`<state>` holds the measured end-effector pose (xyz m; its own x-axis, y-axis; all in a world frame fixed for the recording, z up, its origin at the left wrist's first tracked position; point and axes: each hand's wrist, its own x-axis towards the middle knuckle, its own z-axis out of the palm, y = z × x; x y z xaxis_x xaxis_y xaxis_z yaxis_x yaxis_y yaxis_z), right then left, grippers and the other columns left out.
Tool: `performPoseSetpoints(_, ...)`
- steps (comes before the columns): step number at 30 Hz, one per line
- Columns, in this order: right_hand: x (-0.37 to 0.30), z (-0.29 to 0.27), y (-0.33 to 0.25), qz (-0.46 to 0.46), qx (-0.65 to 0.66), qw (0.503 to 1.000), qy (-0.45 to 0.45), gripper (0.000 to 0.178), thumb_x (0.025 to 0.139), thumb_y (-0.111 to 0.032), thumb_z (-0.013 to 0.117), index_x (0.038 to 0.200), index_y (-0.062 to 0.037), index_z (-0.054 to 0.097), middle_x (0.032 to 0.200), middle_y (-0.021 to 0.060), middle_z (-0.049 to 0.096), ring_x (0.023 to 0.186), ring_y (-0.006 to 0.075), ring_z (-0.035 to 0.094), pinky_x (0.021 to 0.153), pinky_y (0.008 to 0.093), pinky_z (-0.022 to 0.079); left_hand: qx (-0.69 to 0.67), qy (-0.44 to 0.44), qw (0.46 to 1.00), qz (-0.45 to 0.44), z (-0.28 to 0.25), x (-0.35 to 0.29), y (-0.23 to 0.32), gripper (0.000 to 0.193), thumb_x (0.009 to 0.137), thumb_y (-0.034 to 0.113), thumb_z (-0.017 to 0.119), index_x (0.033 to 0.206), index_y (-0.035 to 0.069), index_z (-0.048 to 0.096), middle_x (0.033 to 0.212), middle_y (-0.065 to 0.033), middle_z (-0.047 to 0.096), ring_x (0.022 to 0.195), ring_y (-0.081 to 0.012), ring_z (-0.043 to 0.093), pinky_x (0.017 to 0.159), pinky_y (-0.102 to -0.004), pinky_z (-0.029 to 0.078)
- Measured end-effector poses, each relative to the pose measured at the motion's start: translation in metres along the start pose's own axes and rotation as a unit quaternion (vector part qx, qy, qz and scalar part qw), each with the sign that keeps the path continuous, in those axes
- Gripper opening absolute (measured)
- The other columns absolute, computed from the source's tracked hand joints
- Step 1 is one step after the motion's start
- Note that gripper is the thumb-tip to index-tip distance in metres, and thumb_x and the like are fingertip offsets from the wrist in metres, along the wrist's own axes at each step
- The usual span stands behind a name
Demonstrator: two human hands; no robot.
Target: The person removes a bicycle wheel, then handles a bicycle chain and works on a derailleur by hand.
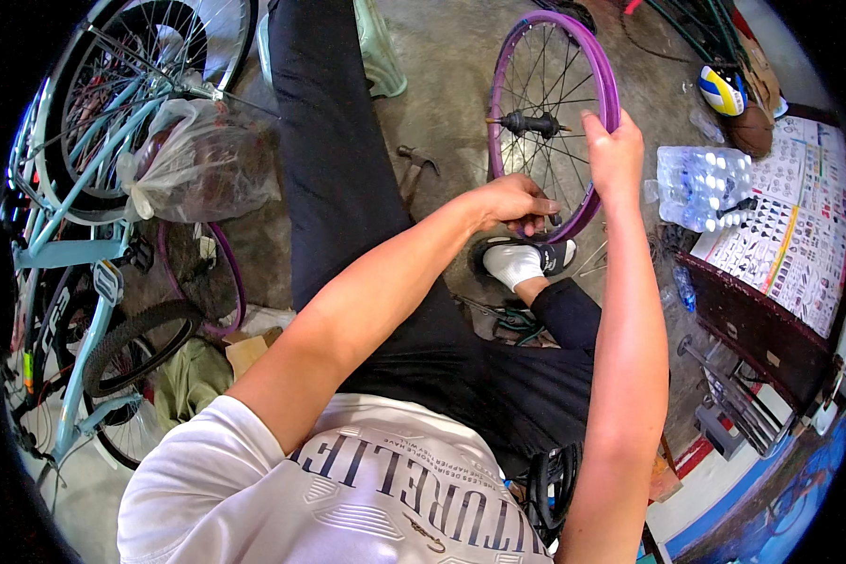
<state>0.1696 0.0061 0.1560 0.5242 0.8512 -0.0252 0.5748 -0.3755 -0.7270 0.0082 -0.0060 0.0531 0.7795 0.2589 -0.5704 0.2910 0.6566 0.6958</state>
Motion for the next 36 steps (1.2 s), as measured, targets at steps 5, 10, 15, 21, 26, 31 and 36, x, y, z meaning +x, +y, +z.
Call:
performPoseSetpoints(5,0.000,-0.004,0.002,0.004,-0.008,1.000,-0.006,0.029,0.088,-0.029,0.068,0.082,-0.0017,0.060,0.063,0.0020,0.055,0.060,0.0145,0.051,0.059,0.0364,0.043,0.035,0.033,0.999,-0.004,0.005,-0.001,0.003,0.037,0.092,0.035,0.077,0.089,-0.001,0.071,0.072,-0.0051,0.069,0.055,-0.0122,0.062,0.044,-0.0282,0.040)
performPoseSetpoints(10,-0.003,-0.007,0.009,0.002,0.001,1.000,0.011,0.030,0.088,-0.030,0.068,0.082,-0.0013,0.060,0.064,0.0024,0.054,0.063,0.0146,0.050,0.062,0.0366,0.042,0.070,0.064,0.995,-0.031,0.012,-0.003,0.008,0.039,0.088,0.037,0.081,0.083,-0.001,0.071,0.070,-0.0057,0.069,0.052,-0.0131,0.061,0.044,-0.0289,0.041)
performPoseSetpoints(15,-0.006,-0.011,0.008,0.022,-0.017,1.000,0.003,0.030,0.089,-0.029,0.068,0.083,-0.0011,0.061,0.067,0.0010,0.054,0.066,0.0137,0.049,0.064,0.0351,0.042,0.079,0.105,0.990,-0.042,0.018,-0.008,0.014,0.040,0.084,0.036,0.083,0.073,0.000,0.070,0.064,-0.0067,0.067,0.052,-0.0150,0.062,0.045,-0.0304,0.041)
performPoseSetpoints(21,-0.007,-0.011,0.010,0.018,-0.018,1.000,0.009,0.029,0.090,-0.029,0.068,0.084,-0.0011,0.061,0.069,-0.0006,0.053,0.068,0.0122,0.047,0.064,0.0339,0.041,0.178,0.151,0.971,-0.044,0.026,-0.015,0.026,0.042,0.082,0.037,0.083,0.075,-0.002,0.072,0.063,-0.0096,0.068,0.057,-0.0174,0.067,0.050,-0.0336,0.048)
performPoseSetpoints(26,-0.006,-0.011,0.011,0.019,-0.008,1.000,0.005,0.033,0.088,-0.031,0.068,0.083,0.0006,0.061,0.065,0.0051,0.055,0.064,0.0165,0.051,0.064,0.0386,0.043,0.091,0.125,0.987,-0.051,0.028,-0.016,0.015,0.038,0.088,0.033,0.078,0.094,-0.005,0.072,0.079,-0.0104,0.073,0.063,-0.0168,0.070,0.054,-0.0322,0.052)
performPoseSetpoints(31,-0.010,-0.011,0.017,0.010,0.026,0.999,0.024,0.028,0.090,-0.028,0.069,0.082,-0.0016,0.061,0.065,-0.0003,0.053,0.063,0.0127,0.047,0.061,0.0349,0.041,-0.119,0.143,0.983,-0.005,0.017,-0.018,-0.003,0.034,0.092,0.026,0.075,0.107,-0.004,0.070,0.091,-0.0077,0.073,0.074,-0.0149,0.070,0.056,-0.0296,0.054)
performPoseSetpoints(36,-0.013,-0.016,0.021,0.040,0.046,0.998,0.016,0.023,0.092,-0.025,0.069,0.081,-0.0069,0.060,0.071,-0.0066,0.047,0.068,0.0071,0.041,0.061,0.0293,0.033,-0.219,0.049,0.971,0.077,0.027,-0.016,-0.008,0.041,0.095,0.011,0.072,0.131,-0.005,0.060,0.112,-0.0091,0.069,0.095,-0.0186,0.068,0.075,-0.0286,0.057)
